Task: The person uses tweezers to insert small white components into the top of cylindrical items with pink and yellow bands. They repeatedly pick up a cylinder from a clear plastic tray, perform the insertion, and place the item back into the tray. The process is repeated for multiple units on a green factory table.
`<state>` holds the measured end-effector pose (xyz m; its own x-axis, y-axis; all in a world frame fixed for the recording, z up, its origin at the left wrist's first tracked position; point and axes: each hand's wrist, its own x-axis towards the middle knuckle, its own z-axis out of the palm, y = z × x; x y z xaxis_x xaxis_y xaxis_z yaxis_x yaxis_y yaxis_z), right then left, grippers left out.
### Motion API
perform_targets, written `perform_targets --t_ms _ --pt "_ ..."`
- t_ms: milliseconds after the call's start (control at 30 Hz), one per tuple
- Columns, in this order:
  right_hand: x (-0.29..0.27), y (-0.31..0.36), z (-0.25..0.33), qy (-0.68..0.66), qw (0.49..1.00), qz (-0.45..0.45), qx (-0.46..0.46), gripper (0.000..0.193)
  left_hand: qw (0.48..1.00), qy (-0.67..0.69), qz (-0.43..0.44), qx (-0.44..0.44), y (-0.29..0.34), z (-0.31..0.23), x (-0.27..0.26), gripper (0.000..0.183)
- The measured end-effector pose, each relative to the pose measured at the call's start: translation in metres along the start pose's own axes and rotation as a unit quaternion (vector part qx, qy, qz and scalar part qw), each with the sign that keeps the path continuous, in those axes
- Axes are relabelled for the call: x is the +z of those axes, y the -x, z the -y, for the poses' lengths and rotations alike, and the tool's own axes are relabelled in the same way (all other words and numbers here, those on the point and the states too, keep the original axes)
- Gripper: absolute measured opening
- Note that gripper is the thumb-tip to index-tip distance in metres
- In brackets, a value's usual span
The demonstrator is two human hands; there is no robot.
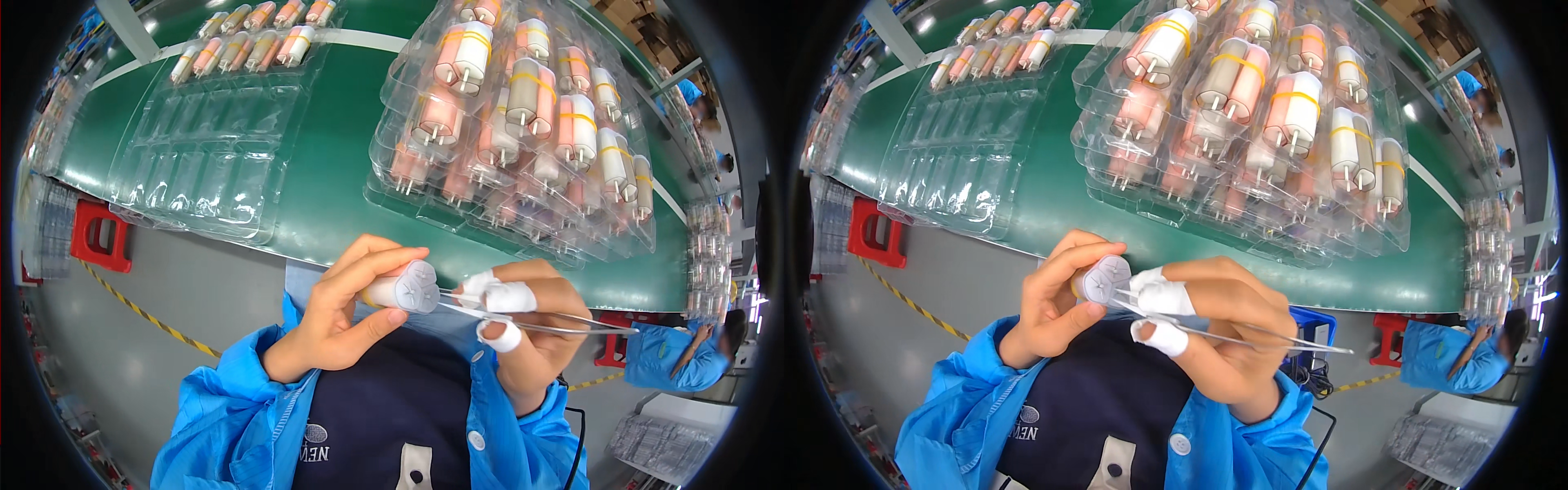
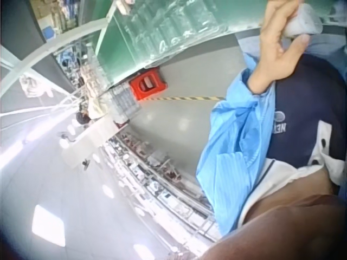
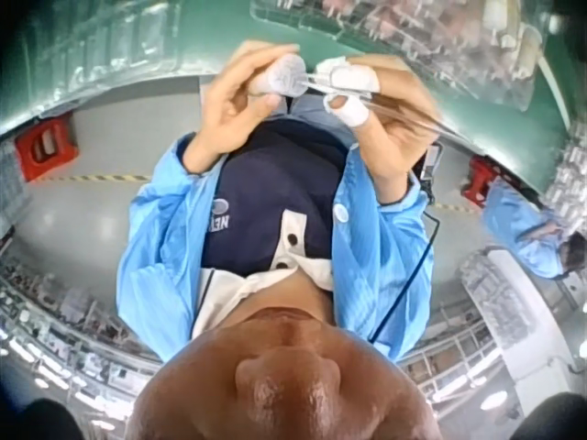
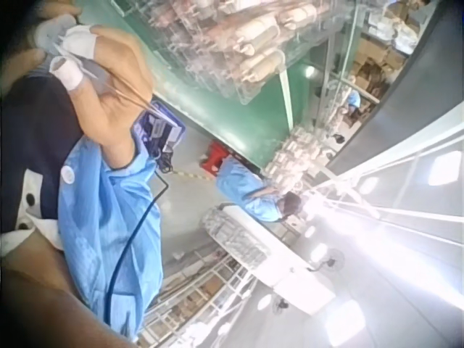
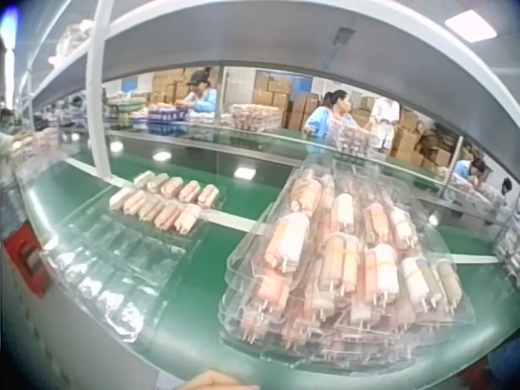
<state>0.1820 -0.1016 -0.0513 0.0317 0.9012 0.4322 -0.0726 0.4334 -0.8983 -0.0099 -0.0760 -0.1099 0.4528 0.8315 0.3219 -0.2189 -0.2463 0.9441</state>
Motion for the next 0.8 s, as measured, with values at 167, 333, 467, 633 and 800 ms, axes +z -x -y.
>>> perform_targets --t_ms 167,333,467,633,800 --pt "0.005 0.000 -0.010 0.004 0.999 0.019 0.036 0.021 1.000 0.017 0.012 -0.008 0.000 0.000 0.002 0.052" --pt "0.004 0.000 -0.018 0.035 0.998 0.035 0.025 0.020 0.999 0.027 0.007 -0.014 0.000 0.002 0.002 0.051" --pt "0.004 0.000 -0.019 0.038 0.998 0.040 0.022 0.020 0.999 0.029 0.006 -0.017 0.001 0.002 0.002 0.051" --pt "0.005 0.000 -0.021 0.037 0.998 0.041 0.022 0.020 0.999 0.034 0.002 -0.019 0.001 0.002 0.002 0.051" --pt "0.004 0.003 -0.025 0.010 0.999 0.028 0.035 0.019 0.999 0.035 -0.003 -0.018 0.002 0.004 0.002 0.050"
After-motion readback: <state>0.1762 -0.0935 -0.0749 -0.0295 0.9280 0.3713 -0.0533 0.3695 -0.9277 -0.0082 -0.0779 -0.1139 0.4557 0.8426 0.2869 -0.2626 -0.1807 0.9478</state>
